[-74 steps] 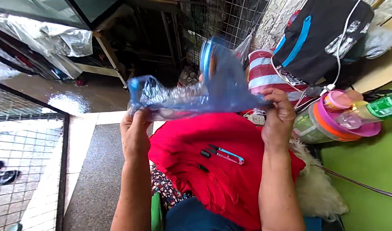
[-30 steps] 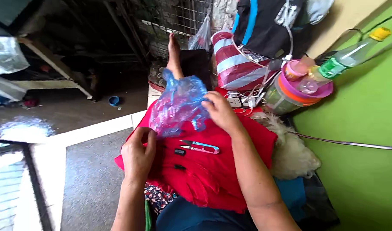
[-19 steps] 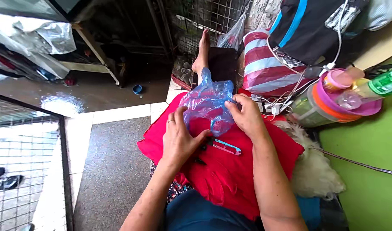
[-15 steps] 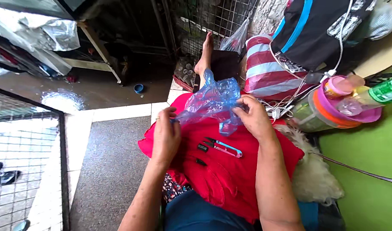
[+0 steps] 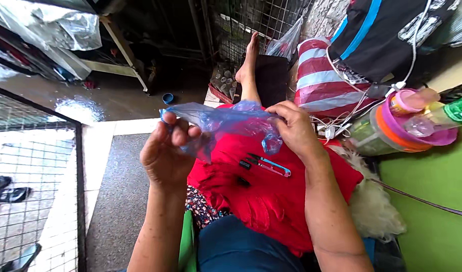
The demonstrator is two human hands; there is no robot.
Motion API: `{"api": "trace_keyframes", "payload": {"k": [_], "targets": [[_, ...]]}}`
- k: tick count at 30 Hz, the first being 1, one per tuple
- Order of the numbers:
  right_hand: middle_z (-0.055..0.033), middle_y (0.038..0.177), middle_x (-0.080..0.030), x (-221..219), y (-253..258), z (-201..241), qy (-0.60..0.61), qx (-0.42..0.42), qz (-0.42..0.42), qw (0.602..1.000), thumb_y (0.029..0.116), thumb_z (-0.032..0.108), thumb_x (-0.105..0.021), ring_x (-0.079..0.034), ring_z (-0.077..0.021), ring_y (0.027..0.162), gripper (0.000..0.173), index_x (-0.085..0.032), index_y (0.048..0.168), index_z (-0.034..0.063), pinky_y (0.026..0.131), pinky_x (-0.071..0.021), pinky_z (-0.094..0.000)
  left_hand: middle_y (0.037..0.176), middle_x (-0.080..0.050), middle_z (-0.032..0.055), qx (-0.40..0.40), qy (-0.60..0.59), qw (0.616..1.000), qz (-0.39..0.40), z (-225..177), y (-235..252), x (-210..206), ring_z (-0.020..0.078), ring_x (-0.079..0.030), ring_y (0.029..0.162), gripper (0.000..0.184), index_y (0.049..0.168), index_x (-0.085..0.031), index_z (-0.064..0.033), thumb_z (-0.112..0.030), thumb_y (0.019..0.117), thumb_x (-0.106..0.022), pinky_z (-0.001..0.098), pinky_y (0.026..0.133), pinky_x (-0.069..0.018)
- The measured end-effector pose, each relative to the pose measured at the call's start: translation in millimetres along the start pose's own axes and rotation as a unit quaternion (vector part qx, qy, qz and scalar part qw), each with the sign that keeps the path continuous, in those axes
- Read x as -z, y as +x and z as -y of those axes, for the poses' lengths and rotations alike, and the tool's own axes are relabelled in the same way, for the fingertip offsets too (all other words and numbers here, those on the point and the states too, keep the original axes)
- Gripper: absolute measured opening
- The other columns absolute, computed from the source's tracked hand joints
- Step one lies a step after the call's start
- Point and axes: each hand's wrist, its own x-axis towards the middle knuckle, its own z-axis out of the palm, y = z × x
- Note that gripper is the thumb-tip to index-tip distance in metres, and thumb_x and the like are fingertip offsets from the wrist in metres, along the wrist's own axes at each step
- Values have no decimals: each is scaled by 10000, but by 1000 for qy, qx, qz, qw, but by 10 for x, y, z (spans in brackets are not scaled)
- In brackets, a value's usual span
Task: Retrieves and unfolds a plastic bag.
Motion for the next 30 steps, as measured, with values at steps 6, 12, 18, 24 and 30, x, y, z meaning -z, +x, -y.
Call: {"api": "trace_keyframes", "payload": {"k": [6, 12, 18, 24, 30], "targets": [[-59, 885, -710, 126, 122, 147, 43, -37, 73, 996, 980, 160, -678, -637, -69, 757, 150, -729, 1053, 40, 739, -527, -258, 1026, -775, -12, -1, 140, 989, 37, -371, -58, -162, 54, -718, 682, 410, 1413, -576, -203, -124, 1061, -382, 188, 630, -606], [-110, 1042, -675, 209, 218, 348, 18, 43, 59, 997, 957, 344, -703, -632, -140, 896, 382, -694, 1161, 21, 800, -525, -288, 1227, -730, -21, -45, 267, 963, 0, -366, -43, -207, 32, -710, 910, 406, 1381, -624, -196, -264, 984, -672, 162, 777, -584], [-211, 1191, -650, 157, 31, 894, 35, 196, -77, 977, 999, 70, -607, -637, -221, 1132, 212, -668, 1130, -84, 983, -528, -305, 1504, -555, 75, -36, 234, 971, 35, -251, -32, -226, 218, -564, 1358, 734, 1546, -395, -76, -202, 919, -756, 317, 1121, -482], [-154, 902, -716, -394, -20, 980, -57, 257, 40, 964, 905, 16, -672, -695, -331, 864, 262, -717, 1163, 3, 784, -539, -474, 1377, -660, 19, -90, 167, 982, 1, -175, 2, -436, 151, -687, 1173, 714, 1557, -346, -223, -115, 948, -703, 251, 997, -558], [-131, 719, -640, -666, -388, 1119, -60, 344, 29, 937, 897, 7, -629, -650, -295, 691, 137, -758, 885, 51, 639, -513, -382, 1192, -754, 7, -182, 238, 939, -170, -245, 2, -462, 161, -728, 1106, 312, 1398, -505, -180, -242, 1120, -379, 271, 966, -592]]}}
